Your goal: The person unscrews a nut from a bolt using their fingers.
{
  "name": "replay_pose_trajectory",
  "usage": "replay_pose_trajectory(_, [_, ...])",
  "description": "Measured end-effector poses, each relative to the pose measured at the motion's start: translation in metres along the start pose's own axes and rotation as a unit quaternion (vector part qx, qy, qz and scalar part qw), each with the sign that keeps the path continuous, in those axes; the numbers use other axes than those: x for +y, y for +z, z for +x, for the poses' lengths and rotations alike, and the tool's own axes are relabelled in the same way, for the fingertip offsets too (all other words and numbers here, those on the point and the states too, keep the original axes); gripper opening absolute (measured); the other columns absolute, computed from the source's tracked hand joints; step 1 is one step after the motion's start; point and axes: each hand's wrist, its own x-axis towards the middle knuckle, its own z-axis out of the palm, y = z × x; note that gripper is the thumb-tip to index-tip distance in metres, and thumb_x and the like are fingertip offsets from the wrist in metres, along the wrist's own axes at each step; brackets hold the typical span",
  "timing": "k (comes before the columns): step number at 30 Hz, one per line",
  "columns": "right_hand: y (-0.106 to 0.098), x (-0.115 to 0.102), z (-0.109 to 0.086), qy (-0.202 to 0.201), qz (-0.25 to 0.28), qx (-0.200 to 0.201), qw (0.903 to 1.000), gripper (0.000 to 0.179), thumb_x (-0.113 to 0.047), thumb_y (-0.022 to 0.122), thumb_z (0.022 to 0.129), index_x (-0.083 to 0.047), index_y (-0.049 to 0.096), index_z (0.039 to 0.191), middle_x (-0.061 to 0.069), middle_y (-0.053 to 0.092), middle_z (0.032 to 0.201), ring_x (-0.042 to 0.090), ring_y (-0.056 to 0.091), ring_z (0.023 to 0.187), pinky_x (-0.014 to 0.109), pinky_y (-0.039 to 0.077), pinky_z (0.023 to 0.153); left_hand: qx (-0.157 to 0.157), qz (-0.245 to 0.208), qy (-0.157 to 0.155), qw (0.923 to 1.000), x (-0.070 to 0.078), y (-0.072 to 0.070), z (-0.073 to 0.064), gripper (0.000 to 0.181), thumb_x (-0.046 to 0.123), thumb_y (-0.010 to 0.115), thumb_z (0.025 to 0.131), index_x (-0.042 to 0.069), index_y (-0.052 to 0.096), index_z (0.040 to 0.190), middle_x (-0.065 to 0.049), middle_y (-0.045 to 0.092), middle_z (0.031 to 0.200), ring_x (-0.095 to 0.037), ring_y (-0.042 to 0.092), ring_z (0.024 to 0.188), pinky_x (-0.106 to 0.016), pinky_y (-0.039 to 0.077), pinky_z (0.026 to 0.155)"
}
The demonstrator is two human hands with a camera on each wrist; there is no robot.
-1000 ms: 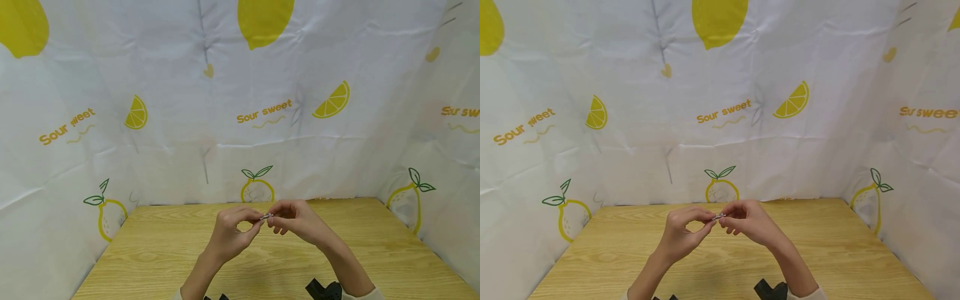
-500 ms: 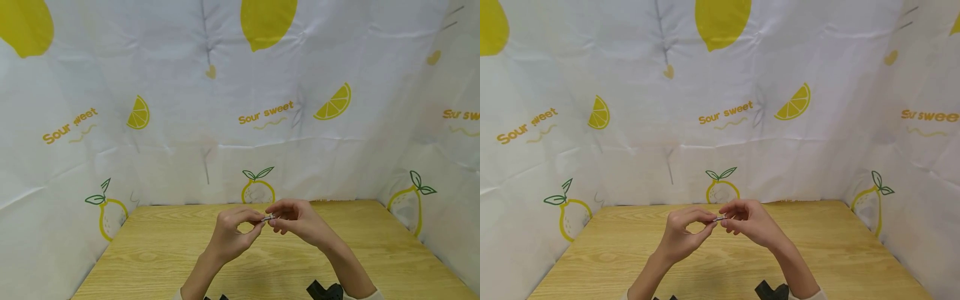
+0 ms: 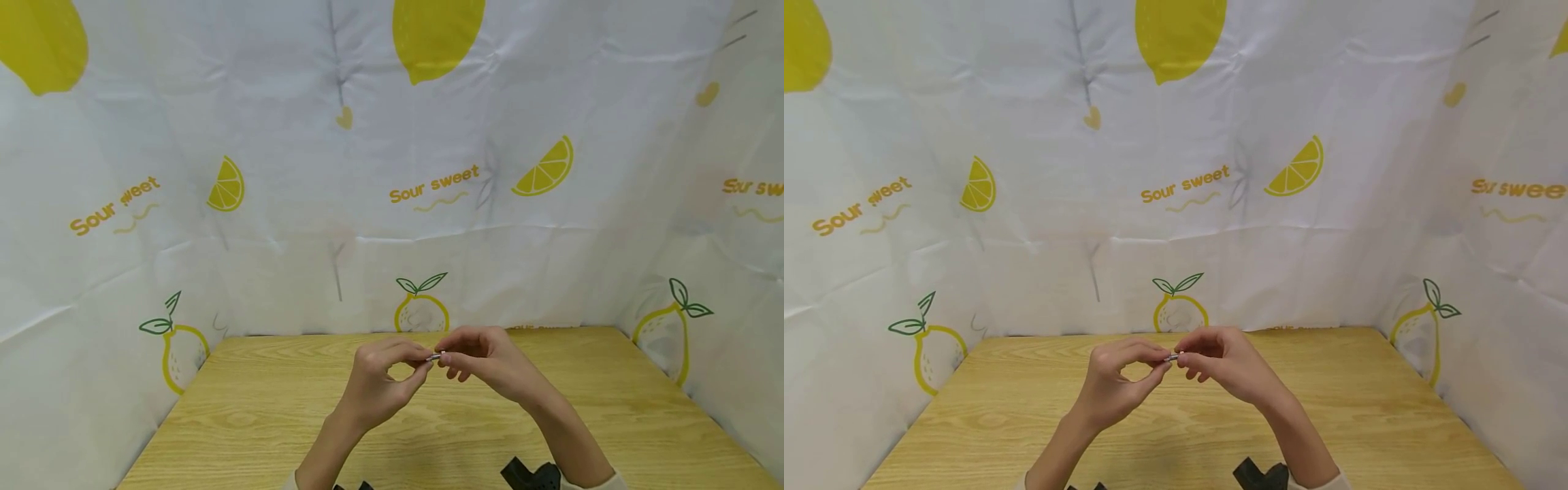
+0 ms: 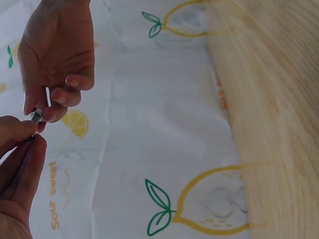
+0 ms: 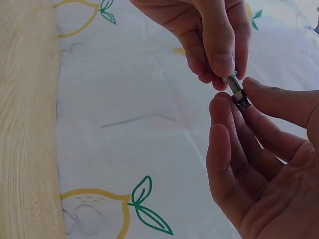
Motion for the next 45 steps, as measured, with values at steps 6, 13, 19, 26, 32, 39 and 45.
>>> replay_pose_trajectory(6, [-0.0007, 0.0004, -0.0006, 0.009, -0.011, -0.004, 0.9999, 0.024, -0.015, 0.067, 0.1, 0.002, 0.071, 0.117, 0.012, 0.074, 0.094, 0.016, 0.071, 0.076, 0.036, 0.064, 0.069, -0.003, 0.001, -0.002, 1.0, 0.0006, 0.0, -0.001, 0.019, -0.011, 0.081, 0.078, 0.002, 0.079, 0.092, -0.009, 0.079, 0.087, -0.012, 0.075, 0.073, -0.012, 0.061, 0.071])
replay_pose_trajectory(13, [-0.0004, -0.0001, -0.0002, 0.008, -0.009, -0.004, 0.9999, 0.023, -0.016, 0.065, 0.102, 0.002, 0.073, 0.114, 0.015, 0.074, 0.097, 0.015, 0.072, 0.078, 0.036, 0.065, 0.069, -0.002, 0.003, -0.004, 1.0, 0.0007, 0.0002, -0.0009, 0.02, -0.01, 0.081, 0.078, 0.002, 0.079, 0.093, -0.009, 0.079, 0.087, -0.012, 0.075, 0.073, -0.012, 0.061, 0.071])
replay_pose_trajectory(19, [-0.0011, 0.002, -0.0006, -0.015, 0.004, 0.005, 0.9999, 0.021, -0.013, 0.063, 0.103, 0.002, 0.071, 0.114, 0.01, 0.074, 0.097, 0.016, 0.073, 0.079, 0.036, 0.065, 0.069, -0.001, -0.001, -0.005, 1.0, 0.0015, 0.0005, 0.0004, 0.019, -0.011, 0.08, 0.079, 0.001, 0.078, 0.093, -0.008, 0.079, 0.087, -0.011, 0.075, 0.074, -0.011, 0.06, 0.072])
replay_pose_trajectory(26, [-0.0025, 0.0024, 0.0, 0.014, -0.005, -0.012, 0.9998, 0.026, -0.017, 0.063, 0.103, 0.003, 0.07, 0.119, 0.023, 0.073, 0.1, 0.017, 0.071, 0.076, 0.035, 0.064, 0.068, -0.005, -0.003, -0.015, 0.9999, 0.0009, 0.0005, 0.0, 0.016, -0.009, 0.08, 0.08, 0.002, 0.078, 0.091, -0.006, 0.079, 0.087, -0.009, 0.075, 0.074, -0.01, 0.059, 0.072])
replay_pose_trajectory(32, [-0.0029, 0.0027, -0.0003, 0.011, -0.011, -0.017, 0.9997, 0.023, -0.016, 0.065, 0.102, 0.002, 0.071, 0.115, 0.014, 0.075, 0.094, 0.013, 0.071, 0.075, 0.034, 0.064, 0.067, -0.007, -0.004, -0.019, 0.9998, 0.0005, 0.0006, -0.0009, 0.016, -0.009, 0.08, 0.081, 0.003, 0.078, 0.091, -0.006, 0.078, 0.087, -0.009, 0.075, 0.074, -0.009, 0.059, 0.072])
replay_pose_trajectory(39, [-0.0022, 0.0032, -0.0005, -0.015, 0.001, -0.009, 0.9999, 0.021, -0.014, 0.063, 0.103, 0.002, 0.07, 0.115, 0.018, 0.073, 0.097, 0.018, 0.073, 0.078, 0.035, 0.065, 0.069, -0.005, -0.008, -0.017, 0.9998, 0.001, 0.001, -0.0015, 0.018, -0.011, 0.08, 0.08, 0.003, 0.078, 0.091, -0.005, 0.078, 0.086, -0.009, 0.074, 0.073, -0.01, 0.059, 0.071])
replay_pose_trajectory(45, [-0.0022, 0.002, -0.001, 0.003, 0.001, 0.001, 1.0, 0.031, -0.014, 0.065, 0.102, 0.008, 0.065, 0.123, 0.022, 0.073, 0.102, 0.015, 0.073, 0.078, 0.033, 0.064, 0.07, -0.006, -0.006, -0.018, 0.9998, 0.0012, 0.0006, -0.0013, 0.017, -0.01, 0.08, 0.08, 0.003, 0.078, 0.091, -0.005, 0.078, 0.086, -0.009, 0.074, 0.073, -0.009, 0.059, 0.071])
